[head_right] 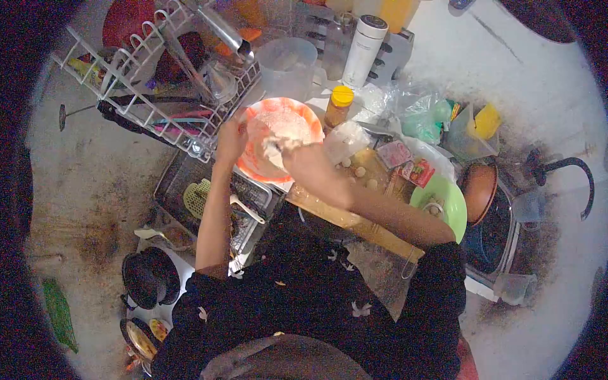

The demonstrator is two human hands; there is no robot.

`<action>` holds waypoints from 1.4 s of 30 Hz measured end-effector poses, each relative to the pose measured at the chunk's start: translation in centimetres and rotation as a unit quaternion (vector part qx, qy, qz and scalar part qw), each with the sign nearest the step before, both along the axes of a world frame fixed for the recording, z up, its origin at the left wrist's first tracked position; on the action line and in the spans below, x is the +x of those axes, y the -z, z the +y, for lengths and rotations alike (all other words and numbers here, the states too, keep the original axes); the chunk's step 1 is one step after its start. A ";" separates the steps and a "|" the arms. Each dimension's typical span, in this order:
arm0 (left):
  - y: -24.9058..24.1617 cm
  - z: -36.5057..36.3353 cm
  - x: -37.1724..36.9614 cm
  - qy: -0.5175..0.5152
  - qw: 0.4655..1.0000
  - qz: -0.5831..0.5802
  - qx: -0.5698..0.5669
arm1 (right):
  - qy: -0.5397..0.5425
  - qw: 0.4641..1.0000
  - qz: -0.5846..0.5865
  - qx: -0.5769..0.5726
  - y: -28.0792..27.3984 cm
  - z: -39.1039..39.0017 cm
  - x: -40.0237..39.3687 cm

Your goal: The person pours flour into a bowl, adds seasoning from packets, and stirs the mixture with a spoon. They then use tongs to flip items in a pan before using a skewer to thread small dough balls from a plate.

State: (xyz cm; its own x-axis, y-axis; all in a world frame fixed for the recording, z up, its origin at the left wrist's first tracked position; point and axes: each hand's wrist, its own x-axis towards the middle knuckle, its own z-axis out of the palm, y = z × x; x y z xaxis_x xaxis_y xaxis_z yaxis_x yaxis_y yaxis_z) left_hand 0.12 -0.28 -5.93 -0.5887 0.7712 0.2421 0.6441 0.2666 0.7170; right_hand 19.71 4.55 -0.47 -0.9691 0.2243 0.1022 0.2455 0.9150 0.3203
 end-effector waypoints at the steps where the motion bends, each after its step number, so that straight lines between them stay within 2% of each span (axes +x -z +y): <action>1: 0.0 0.0 0.0 0.001 1.000 0.002 0.003 | -0.045 0.999 -0.007 -0.021 0.0 -0.7 0.5; 5: 0.0 0.0 0.1 -0.005 1.000 -0.009 0.009 | -0.073 0.996 -0.036 -0.044 -2.6 -0.9 2.3; 8: 0.9 0.1 0.0 0.006 0.999 0.015 0.030 | -0.036 0.994 -0.081 -0.058 -7.0 1.0 3.2; 10: 1.2 0.3 -0.3 0.019 0.996 0.023 0.079 | 0.015 0.985 -0.049 -0.167 -9.6 1.2 3.5; 13: 0.9 0.1 -0.1 0.016 0.999 0.035 0.036 | 0.050 0.982 0.001 -0.181 -7.9 2.8 2.7; 14: 0.8 0.1 0.0 0.020 0.998 0.036 0.037 | 0.072 0.997 -0.013 -0.030 -5.7 3.8 2.2; 17: 0.8 0.1 0.0 0.003 1.000 0.018 0.017 | 0.101 0.993 0.039 0.041 -5.0 4.8 1.7; 18: 0.9 0.0 0.0 0.001 1.000 0.024 0.016 | 0.102 0.993 0.037 0.039 -4.2 4.7 1.6; 20: 0.9 0.2 0.2 0.002 0.999 0.031 0.017 | 0.091 0.994 -0.062 0.028 -3.0 4.4 1.3; 23: 0.5 0.1 0.1 0.002 1.000 0.027 0.012 | 0.034 0.997 -0.070 -0.001 -2.8 1.7 1.1; 24: 0.6 0.1 0.1 0.003 0.999 0.035 0.008 | 0.030 0.997 -0.071 -0.027 -4.3 1.9 1.2; 29: 1.3 0.3 -0.1 0.002 0.999 0.039 0.027 | 0.030 0.999 0.006 -0.035 -4.8 6.3 1.7; 31: 1.6 0.2 -0.2 -0.001 1.000 0.027 0.009 | 0.076 0.991 -0.002 -0.109 -3.2 7.1 1.6; 32: 1.5 0.2 -0.3 0.001 1.000 0.028 0.010 | 0.078 0.991 0.000 -0.108 -2.4 7.2 1.7; 34: 1.2 -0.1 -0.3 0.023 1.000 0.018 0.001 | 0.072 0.969 0.004 -0.236 -1.8 7.3 1.7; 35: 1.2 -0.1 -0.6 0.024 1.000 0.019 0.003 | 0.073 0.969 0.005 -0.234 -1.8 7.6 2.1; 37: 1.9 -0.2 -1.1 0.065 0.997 -0.038 0.029 | 0.061 0.928 0.127 -0.344 -2.2 8.4 3.7; 38: 2.3 -0.2 -1.2 0.066 0.997 -0.038 0.029 | 0.062 0.929 0.127 -0.343 -2.4 9.0 4.6; 40: 2.6 -0.1 -1.2 0.075 0.987 0.010 0.144 | 0.093 0.897 0.072 -0.425 -2.7 10.6 6.6; 41: 2.6 -0.1 -1.1 0.075 0.986 0.010 0.145 | 0.093 0.898 0.072 -0.424 -1.9 11.4 7.7; 42: 2.4 -0.1 -0.9 0.046 0.982 0.036 0.179 | 0.048 0.919 0.041 -0.390 -0.5 12.2 8.7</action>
State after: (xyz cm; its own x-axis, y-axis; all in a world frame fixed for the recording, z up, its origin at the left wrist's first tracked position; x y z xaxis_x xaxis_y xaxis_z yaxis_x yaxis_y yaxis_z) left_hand -0.79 -0.34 -8.30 -0.4914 0.6780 0.5467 0.7067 -0.0564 0.7052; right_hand 28.41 16.80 0.05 -0.9374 0.3438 -0.0550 0.3310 0.8310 -0.4471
